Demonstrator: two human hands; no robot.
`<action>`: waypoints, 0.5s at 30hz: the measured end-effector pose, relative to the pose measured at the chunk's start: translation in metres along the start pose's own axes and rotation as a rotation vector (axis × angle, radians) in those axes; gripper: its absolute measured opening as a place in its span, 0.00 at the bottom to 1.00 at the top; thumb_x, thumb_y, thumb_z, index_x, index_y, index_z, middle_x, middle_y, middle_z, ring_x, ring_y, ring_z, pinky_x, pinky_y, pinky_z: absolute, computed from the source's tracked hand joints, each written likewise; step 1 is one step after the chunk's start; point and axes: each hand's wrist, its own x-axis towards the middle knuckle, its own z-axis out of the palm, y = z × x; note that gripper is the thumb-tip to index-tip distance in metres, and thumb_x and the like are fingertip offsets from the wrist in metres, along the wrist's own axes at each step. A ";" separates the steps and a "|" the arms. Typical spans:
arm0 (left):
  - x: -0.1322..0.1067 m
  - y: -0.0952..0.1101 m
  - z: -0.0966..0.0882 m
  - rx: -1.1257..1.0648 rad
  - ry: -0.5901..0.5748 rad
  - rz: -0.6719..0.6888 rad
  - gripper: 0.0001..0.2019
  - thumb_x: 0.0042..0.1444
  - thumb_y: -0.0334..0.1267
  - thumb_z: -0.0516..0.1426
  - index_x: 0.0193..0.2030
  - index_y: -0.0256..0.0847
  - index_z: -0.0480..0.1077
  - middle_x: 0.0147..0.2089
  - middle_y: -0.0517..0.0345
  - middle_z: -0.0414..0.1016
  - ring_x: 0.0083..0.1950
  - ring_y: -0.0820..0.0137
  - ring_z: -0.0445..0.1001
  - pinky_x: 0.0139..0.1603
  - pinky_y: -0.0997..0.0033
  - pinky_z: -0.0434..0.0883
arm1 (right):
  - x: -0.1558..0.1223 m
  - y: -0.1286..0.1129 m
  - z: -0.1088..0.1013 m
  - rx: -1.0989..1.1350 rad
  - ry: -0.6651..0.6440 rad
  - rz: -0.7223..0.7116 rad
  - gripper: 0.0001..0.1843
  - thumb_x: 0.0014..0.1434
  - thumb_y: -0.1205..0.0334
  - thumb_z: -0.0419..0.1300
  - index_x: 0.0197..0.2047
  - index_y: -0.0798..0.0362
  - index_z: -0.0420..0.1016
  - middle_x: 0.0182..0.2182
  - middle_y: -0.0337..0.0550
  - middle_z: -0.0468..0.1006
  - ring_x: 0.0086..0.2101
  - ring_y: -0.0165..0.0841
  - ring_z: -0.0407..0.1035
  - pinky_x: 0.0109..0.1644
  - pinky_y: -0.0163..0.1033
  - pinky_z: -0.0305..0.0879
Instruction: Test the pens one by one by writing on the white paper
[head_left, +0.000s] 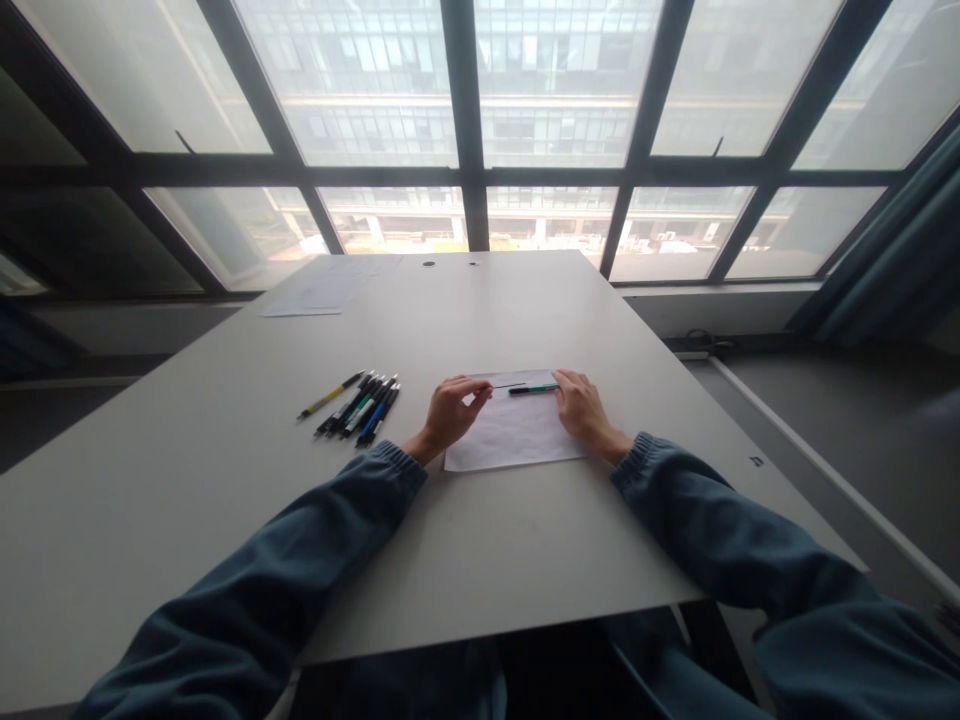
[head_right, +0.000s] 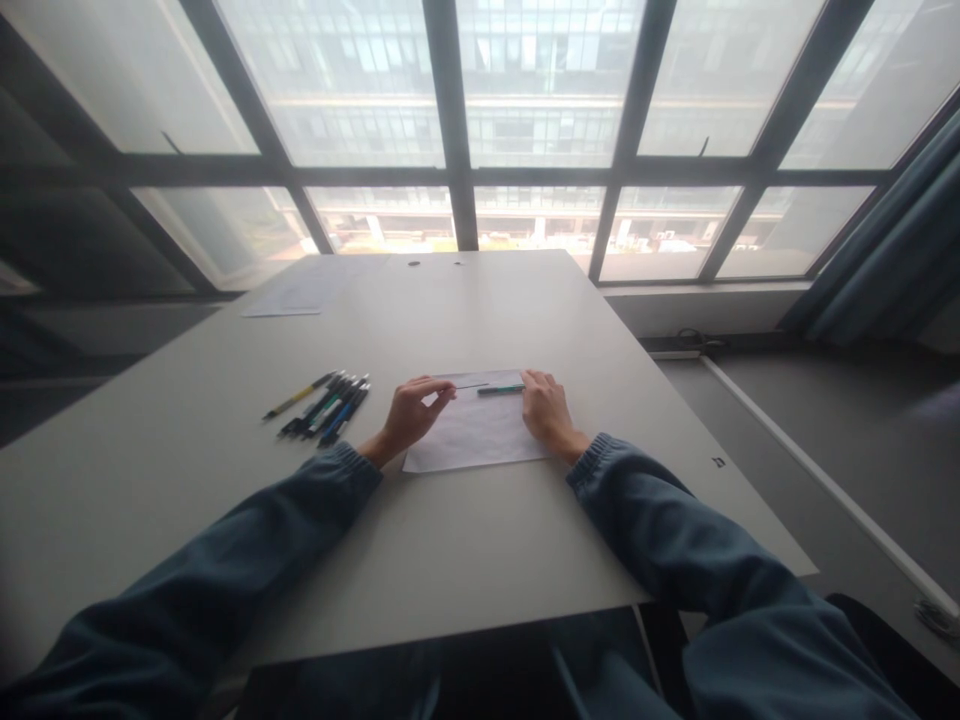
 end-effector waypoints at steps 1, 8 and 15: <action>0.000 0.000 0.000 0.000 0.008 -0.005 0.08 0.64 0.39 0.59 0.36 0.41 0.78 0.33 0.57 0.81 0.35 0.67 0.77 0.44 0.65 0.72 | -0.001 -0.001 0.000 -0.040 -0.053 -0.005 0.21 0.66 0.68 0.52 0.60 0.56 0.72 0.59 0.56 0.73 0.57 0.48 0.65 0.58 0.52 0.62; 0.000 0.001 0.000 0.006 -0.025 0.001 0.08 0.64 0.39 0.59 0.36 0.42 0.78 0.32 0.58 0.81 0.35 0.67 0.77 0.43 0.66 0.72 | -0.003 -0.010 -0.010 -0.126 -0.149 -0.023 0.12 0.65 0.62 0.60 0.51 0.52 0.76 0.51 0.53 0.77 0.51 0.46 0.67 0.54 0.49 0.63; 0.001 0.001 0.000 0.002 -0.016 0.007 0.08 0.64 0.39 0.59 0.36 0.42 0.78 0.32 0.58 0.81 0.35 0.68 0.77 0.42 0.67 0.71 | 0.000 -0.014 -0.010 -0.023 -0.165 -0.240 0.21 0.64 0.64 0.63 0.60 0.51 0.72 0.57 0.51 0.74 0.57 0.43 0.65 0.60 0.48 0.60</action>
